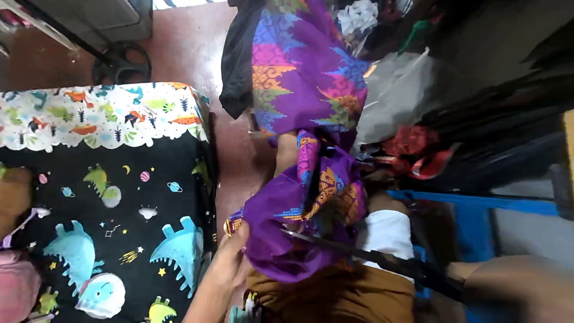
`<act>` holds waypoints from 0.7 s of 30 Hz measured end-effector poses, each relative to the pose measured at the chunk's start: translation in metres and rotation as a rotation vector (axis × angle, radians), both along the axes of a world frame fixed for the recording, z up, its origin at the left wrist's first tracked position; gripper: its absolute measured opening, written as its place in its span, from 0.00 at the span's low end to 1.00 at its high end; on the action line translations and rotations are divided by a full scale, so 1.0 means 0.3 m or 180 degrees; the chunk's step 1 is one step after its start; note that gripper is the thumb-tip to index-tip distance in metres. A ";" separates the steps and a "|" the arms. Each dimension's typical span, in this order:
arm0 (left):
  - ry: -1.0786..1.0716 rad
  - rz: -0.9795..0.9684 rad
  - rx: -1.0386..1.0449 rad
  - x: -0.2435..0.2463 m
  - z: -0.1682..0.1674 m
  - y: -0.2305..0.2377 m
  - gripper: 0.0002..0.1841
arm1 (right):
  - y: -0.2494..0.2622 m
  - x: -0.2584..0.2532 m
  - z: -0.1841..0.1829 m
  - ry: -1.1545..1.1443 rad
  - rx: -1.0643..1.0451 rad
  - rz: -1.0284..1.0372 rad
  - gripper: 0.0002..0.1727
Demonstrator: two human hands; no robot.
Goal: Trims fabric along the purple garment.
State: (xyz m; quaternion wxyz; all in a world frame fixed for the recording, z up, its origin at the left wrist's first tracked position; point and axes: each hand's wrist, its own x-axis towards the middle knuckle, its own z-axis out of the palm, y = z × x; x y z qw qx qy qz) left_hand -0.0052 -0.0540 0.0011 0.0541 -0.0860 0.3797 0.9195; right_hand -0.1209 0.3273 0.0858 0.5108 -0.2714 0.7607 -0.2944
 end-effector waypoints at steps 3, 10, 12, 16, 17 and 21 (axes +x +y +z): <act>-0.0365 0.0433 0.0463 -0.022 -0.017 0.040 0.18 | 0.072 0.102 -0.039 0.0090 -0.0203 -0.0413 0.44; -0.0672 0.0559 0.1624 0.005 -0.077 0.092 0.36 | -0.181 0.249 -0.251 0.0862 -0.0798 -0.3069 0.36; -0.0715 0.0499 0.1415 0.008 -0.078 0.097 0.34 | -0.258 0.156 -0.305 0.1265 -0.0683 -0.3108 0.37; -0.0388 0.0318 0.0836 0.001 -0.054 0.124 0.26 | -0.357 0.024 -0.416 0.0956 -0.0900 -0.2605 0.39; -0.0366 0.0440 0.0599 0.005 -0.049 0.138 0.21 | -0.382 0.014 -0.442 0.1007 -0.1102 -0.2428 0.34; -0.0597 0.0678 0.0416 -0.073 0.016 0.155 0.31 | -0.420 -0.038 -0.391 0.1359 -0.0766 -0.2338 0.18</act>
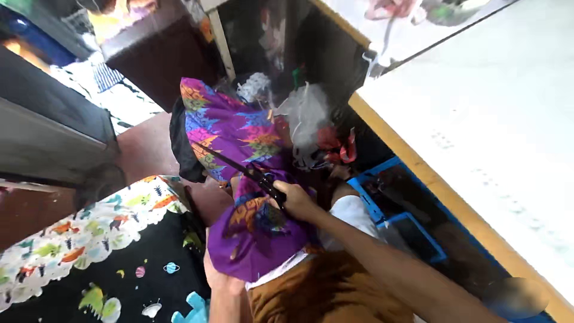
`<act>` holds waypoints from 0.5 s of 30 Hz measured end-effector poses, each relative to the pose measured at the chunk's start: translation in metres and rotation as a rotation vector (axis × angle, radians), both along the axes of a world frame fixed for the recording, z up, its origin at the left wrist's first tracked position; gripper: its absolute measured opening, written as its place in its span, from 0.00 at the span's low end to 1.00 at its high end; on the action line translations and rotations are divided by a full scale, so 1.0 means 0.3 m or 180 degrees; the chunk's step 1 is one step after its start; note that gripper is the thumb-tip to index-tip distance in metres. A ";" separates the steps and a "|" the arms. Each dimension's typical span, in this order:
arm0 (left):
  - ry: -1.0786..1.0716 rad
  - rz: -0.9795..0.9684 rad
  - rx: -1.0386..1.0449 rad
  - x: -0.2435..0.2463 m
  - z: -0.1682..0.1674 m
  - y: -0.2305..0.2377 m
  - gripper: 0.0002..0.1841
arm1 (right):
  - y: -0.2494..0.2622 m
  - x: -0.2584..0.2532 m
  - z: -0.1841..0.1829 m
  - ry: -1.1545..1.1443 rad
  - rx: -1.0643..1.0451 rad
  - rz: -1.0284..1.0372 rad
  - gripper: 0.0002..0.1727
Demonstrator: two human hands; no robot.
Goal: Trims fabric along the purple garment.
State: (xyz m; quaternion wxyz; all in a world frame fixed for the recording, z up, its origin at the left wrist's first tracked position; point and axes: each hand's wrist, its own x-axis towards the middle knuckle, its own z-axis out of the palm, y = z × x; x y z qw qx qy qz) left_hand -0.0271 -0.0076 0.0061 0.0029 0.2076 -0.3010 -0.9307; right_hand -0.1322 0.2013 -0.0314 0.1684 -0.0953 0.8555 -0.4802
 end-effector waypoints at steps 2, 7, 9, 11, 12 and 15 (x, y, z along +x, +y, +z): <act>0.0208 0.0075 -0.0692 -0.108 0.091 -0.023 0.33 | 0.039 -0.061 0.063 0.0561 0.0137 -0.0220 0.15; 0.0905 0.0445 -0.2780 -0.381 0.366 -0.124 0.28 | 0.139 -0.270 0.460 0.1469 0.0141 -0.0879 0.18; 0.1267 0.0705 -0.3236 -0.496 0.549 -0.170 0.29 | 0.158 -0.345 0.625 0.1879 -0.0138 -0.0936 0.20; 0.1729 0.0910 -0.3829 -0.605 0.734 -0.261 0.29 | 0.155 -0.411 0.779 0.2172 -0.0606 -0.0925 0.20; 0.1992 0.0931 -0.4267 -0.665 0.819 -0.330 0.27 | 0.142 -0.432 0.852 0.2204 -0.0796 -0.0926 0.18; 0.2589 0.0569 -0.5482 -0.890 1.083 -0.576 0.06 | 0.102 -0.640 0.941 0.2384 -0.1058 -0.0872 0.06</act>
